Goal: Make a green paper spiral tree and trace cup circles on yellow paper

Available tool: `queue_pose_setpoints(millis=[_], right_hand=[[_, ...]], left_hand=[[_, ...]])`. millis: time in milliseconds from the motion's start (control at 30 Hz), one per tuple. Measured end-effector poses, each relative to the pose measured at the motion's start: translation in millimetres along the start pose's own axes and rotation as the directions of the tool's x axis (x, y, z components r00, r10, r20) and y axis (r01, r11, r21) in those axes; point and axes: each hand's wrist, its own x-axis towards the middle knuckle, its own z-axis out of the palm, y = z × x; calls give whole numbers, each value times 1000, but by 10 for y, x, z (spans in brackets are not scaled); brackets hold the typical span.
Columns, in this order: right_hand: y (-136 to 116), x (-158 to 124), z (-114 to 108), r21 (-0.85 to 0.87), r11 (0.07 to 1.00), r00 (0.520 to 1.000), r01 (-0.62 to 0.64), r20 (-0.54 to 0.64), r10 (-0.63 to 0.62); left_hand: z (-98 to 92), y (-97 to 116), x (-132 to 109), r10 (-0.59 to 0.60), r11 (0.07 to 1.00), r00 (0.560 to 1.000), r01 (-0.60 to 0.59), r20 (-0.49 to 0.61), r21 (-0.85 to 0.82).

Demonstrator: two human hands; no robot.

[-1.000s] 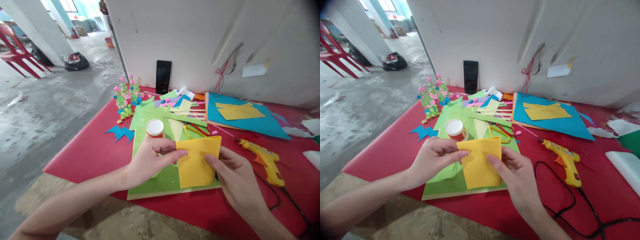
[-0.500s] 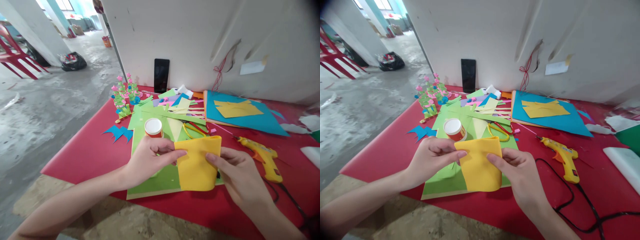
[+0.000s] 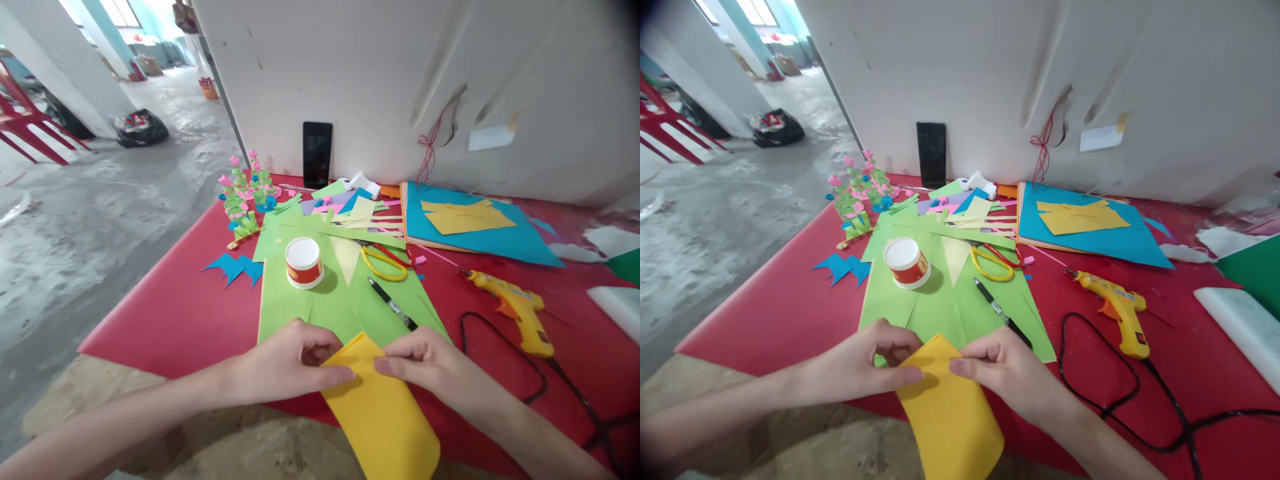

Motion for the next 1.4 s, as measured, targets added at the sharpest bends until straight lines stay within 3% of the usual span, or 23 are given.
queue_pose_setpoints(millis=[67,167,267,367,467,533,600,667,700,833,933,1000,1133,1200,1267,1333,1400], right_hand=[[8,76,56,-13,1000,997,-22,80,23],[-27,138,139,-60,998,995,-1,104,7],[-93,124,181,-86,996,996,4,94,4],[-127,33,93,-153,988,998,-23,52,32],[-91,-104,-136,-279,959,996,-57,-86,34],[-52,-169,-275,-362,928,955,-87,-294,-25],[-32,-172,-318,-417,901,870,-122,-482,-106],[-41,-115,-246,-436,897,816,-79,-545,-194],[-56,-73,-179,-434,901,820,-24,-524,-230],[-144,59,110,-408,898,926,166,-250,-284],[-190,85,217,-332,928,973,172,-93,-214],[-202,99,241,-332,930,982,156,-53,-184],[-187,178,255,-532,836,987,137,0,-162],[-177,231,271,-591,792,988,155,70,-141],[-179,278,306,-634,749,981,195,132,-143],[-198,314,357,-668,703,968,244,205,-142],[-227,336,394,-686,669,954,287,267,-136]], left_hand=[[24,-9,23,21,996,999,-17,-40,87],[72,-16,47,54,988,992,-37,-115,152],[77,-24,34,78,992,981,-59,-179,108],[-39,-37,-37,19,1000,967,-21,-255,-6],[-232,-71,-165,-117,971,895,12,-431,-237],[-311,-109,-246,-166,945,830,-20,-532,-327],[-297,-148,-291,-178,949,840,9,-513,-315],[-211,-173,-291,-167,968,882,62,-440,-242],[-159,-180,-278,-153,977,897,76,-415,-197],[-32,-196,-228,-108,992,893,65,-436,-113],[-24,-225,-243,-116,987,880,52,-460,-149],[-29,-246,-274,-110,989,881,51,-460,-139],[-83,-232,-342,41,996,907,-73,-420,-60],[-137,-187,-362,139,990,944,-139,-299,23],[-183,-129,-361,212,971,972,-199,-97,128],[-202,-72,-340,251,943,965,-260,69,208],[-205,-35,-320,260,930,956,-286,135,231]])
